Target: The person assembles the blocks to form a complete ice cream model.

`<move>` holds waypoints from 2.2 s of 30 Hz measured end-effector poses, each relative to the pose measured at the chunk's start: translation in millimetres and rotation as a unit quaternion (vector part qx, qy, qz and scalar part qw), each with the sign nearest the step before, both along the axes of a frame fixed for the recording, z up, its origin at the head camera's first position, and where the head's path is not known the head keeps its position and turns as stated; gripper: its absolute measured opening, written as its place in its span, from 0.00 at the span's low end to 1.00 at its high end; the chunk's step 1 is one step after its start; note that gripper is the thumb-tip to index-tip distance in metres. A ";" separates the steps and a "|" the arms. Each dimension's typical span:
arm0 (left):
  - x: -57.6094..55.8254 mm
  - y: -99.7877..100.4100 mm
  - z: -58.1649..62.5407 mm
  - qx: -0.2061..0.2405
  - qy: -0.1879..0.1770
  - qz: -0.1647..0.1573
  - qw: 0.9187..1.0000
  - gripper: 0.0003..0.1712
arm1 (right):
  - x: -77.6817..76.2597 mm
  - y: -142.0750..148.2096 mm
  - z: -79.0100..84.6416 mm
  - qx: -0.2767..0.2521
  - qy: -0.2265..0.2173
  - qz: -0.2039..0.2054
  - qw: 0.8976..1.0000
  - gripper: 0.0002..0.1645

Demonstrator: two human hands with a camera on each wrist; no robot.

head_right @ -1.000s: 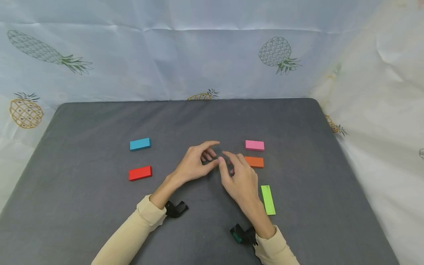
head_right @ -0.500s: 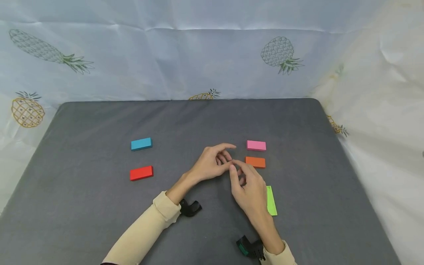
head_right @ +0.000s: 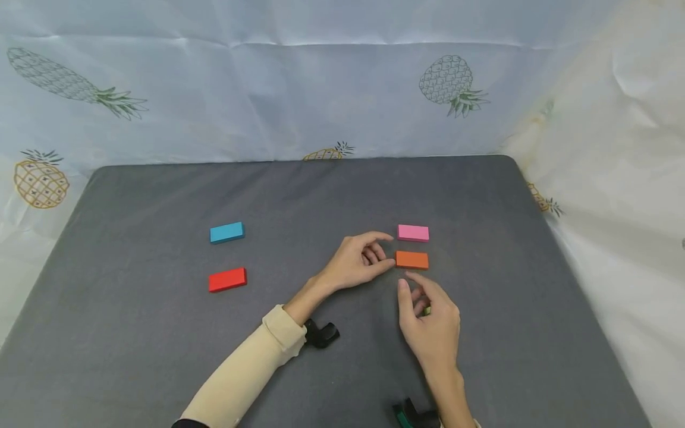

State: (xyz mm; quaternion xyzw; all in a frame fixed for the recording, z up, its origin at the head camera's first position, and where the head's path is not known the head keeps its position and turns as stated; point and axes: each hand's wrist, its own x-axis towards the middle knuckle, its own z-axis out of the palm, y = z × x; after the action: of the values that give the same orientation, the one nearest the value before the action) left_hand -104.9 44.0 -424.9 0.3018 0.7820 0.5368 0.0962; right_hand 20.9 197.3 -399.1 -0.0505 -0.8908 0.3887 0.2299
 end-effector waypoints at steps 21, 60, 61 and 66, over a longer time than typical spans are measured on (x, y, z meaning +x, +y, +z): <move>-1.6 14.5 -4.5 -0.082 0.027 0.024 0.996 0.26 | 23.4 21.6 -7.0 0.018 -0.040 -0.101 0.994 0.11; -0.4 20.6 -8.4 -0.123 0.056 0.031 0.990 0.21 | 42.6 34.8 -19.7 0.119 -0.198 -0.159 0.960 0.31; -0.4 20.9 -8.7 -0.126 0.058 0.030 0.990 0.21 | 42.5 34.8 -19.5 0.118 -0.198 -0.158 0.960 0.31; 0.3 21.8 -8.5 -0.137 0.072 0.030 0.988 0.22 | 41.6 34.5 -18.0 0.116 -0.200 -0.154 0.961 0.29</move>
State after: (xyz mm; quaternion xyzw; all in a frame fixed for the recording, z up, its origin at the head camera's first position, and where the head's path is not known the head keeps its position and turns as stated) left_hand -104.6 65.8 -433.4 0.2997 0.8618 0.4042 0.0641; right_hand 62.5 231.9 -417.1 -0.2367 -0.9389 0.2250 0.1083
